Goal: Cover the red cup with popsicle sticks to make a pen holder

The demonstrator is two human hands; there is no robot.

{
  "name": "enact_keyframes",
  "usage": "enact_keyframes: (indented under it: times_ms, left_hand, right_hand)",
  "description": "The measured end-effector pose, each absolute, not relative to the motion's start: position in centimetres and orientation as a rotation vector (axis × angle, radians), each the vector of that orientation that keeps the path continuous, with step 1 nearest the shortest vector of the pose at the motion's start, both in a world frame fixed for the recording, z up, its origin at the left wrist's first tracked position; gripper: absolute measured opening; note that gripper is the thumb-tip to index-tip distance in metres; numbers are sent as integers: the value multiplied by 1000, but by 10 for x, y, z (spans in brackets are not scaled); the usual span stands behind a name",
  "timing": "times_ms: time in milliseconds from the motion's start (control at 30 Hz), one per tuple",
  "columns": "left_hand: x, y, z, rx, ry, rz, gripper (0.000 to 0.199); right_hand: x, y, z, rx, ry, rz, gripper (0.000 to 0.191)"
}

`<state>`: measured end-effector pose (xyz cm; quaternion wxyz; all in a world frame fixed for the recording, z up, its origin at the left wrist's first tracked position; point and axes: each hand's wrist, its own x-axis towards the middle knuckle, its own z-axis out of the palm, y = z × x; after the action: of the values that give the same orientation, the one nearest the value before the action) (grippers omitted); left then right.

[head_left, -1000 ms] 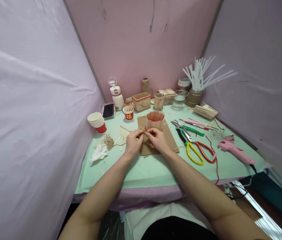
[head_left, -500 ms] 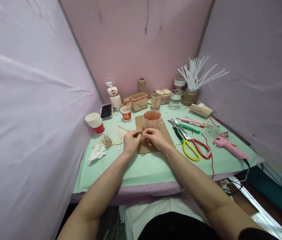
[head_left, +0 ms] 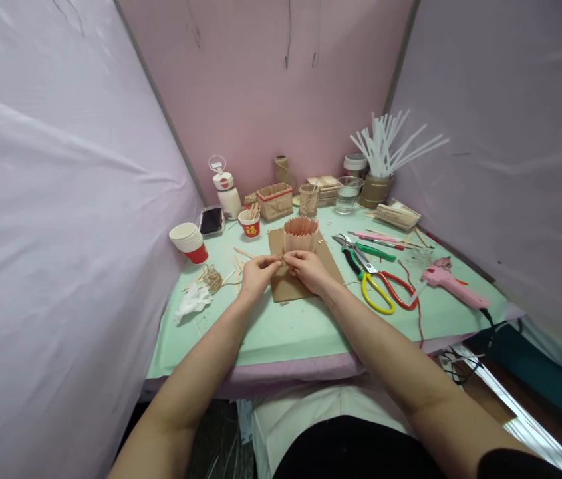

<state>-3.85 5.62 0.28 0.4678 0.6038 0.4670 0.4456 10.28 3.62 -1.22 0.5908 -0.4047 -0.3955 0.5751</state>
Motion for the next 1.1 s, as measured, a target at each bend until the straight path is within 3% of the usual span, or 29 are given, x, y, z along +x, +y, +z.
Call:
enact_keyframes:
  times_ms: [567,800,1100]
  left_hand:
    - [-37,54,2,1418,1037,1099,18]
    - [-38,52,6,975,795,907,24]
    - [-35,55,1,1038,827,1012,24]
  right_hand:
    - [100,24,2,-1145,-1055,993,20]
    - [100,24,2,-1130,-1110,1002,22]
    - [100,23,2,-1186,-1139,993,21]
